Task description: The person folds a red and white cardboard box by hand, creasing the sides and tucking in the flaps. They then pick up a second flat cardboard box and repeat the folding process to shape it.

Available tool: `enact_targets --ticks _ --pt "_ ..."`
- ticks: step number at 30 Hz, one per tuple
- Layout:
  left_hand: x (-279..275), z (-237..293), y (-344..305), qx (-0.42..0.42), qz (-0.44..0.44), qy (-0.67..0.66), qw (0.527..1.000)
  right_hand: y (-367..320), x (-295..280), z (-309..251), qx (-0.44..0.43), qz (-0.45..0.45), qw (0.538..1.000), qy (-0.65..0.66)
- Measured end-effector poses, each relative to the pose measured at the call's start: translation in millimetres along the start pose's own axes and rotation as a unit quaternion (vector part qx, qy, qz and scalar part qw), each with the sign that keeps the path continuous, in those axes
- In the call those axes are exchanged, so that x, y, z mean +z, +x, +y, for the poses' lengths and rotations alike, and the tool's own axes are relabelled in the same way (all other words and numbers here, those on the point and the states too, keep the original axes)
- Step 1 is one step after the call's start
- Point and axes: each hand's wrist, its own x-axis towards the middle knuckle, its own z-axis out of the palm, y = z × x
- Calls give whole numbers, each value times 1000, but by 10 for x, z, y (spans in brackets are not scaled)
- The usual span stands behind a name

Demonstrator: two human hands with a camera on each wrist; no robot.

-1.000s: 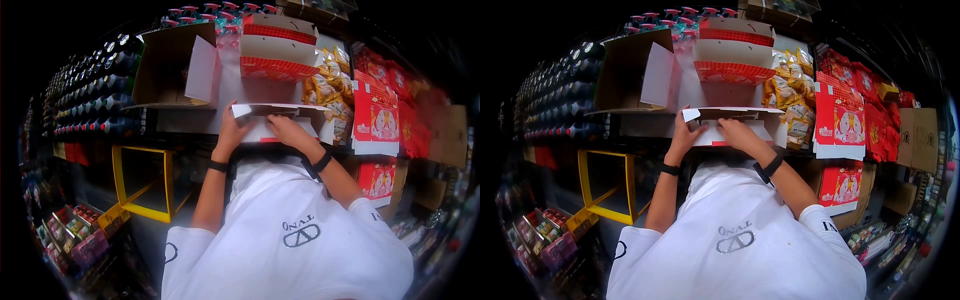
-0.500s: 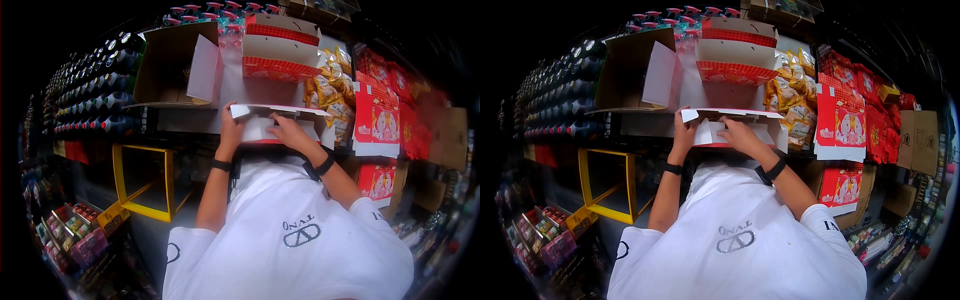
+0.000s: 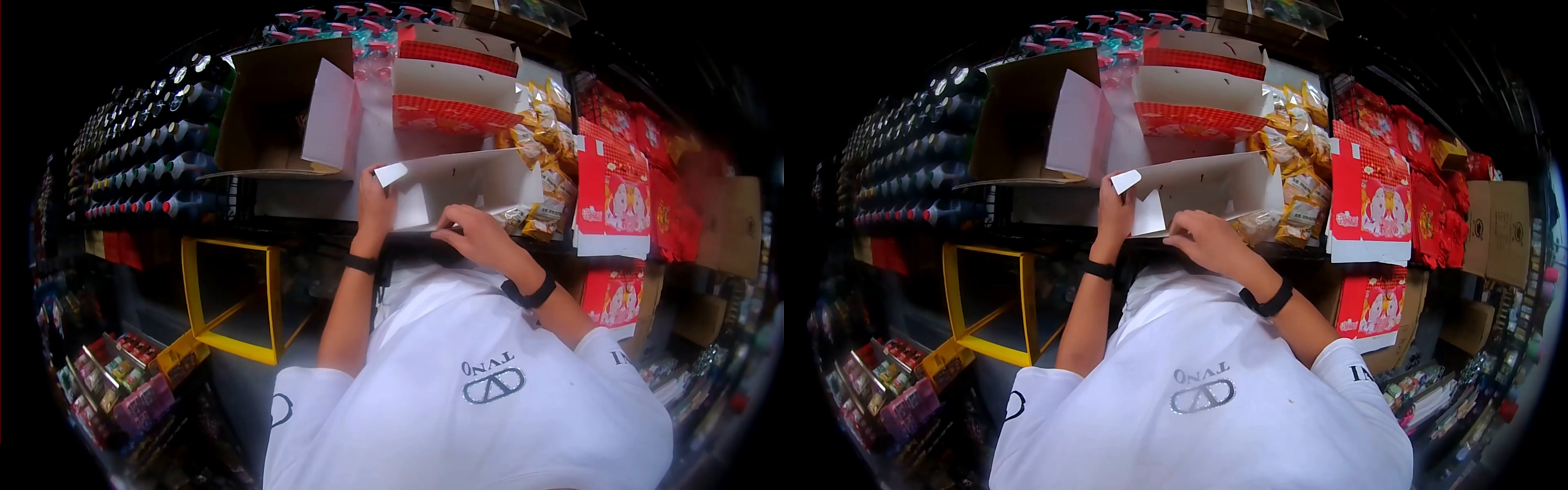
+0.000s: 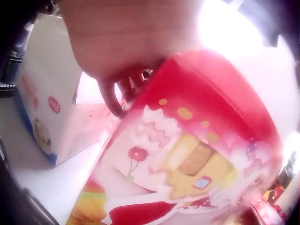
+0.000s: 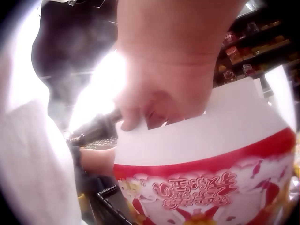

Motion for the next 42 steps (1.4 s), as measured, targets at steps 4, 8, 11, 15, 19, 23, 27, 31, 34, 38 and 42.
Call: enact_targets --ticks 4,8,11,15,19,23,27,31,34,38,42 --pt "12 -115 -56 -4 -5 -107 994 260 152 165 102 75 992 -8" --pt "2 -107 -138 66 -16 -39 997 534 326 475 189 -14 972 -142" --pt "27 -157 -166 134 -32 16 990 644 393 528 185 -15 976 -115" --pt "-47 -72 -240 112 -20 -84 990 654 376 469 161 -2 984 -78" --pt "-126 -48 -271 20 29 -269 963 632 343 419 162 -11 985 -62" --pt "-353 176 -136 59 -35 -199 978 594 359 451 146 -15 988 -47" --pt "-445 294 3 75 -129 -89 985 556 364 420 148 1 988 -39" --pt "-334 157 62 90 -127 -99 983 535 312 438 132 10 991 -2" --pt "-258 84 81 -18 -163 -156 974 491 280 449 116 12 993 23" --pt "-262 35 166 -65 -226 -150 960 477 251 422 103 12 994 34" --pt "-326 138 225 -120 -265 -138 947 480 278 458 105 1 994 21"
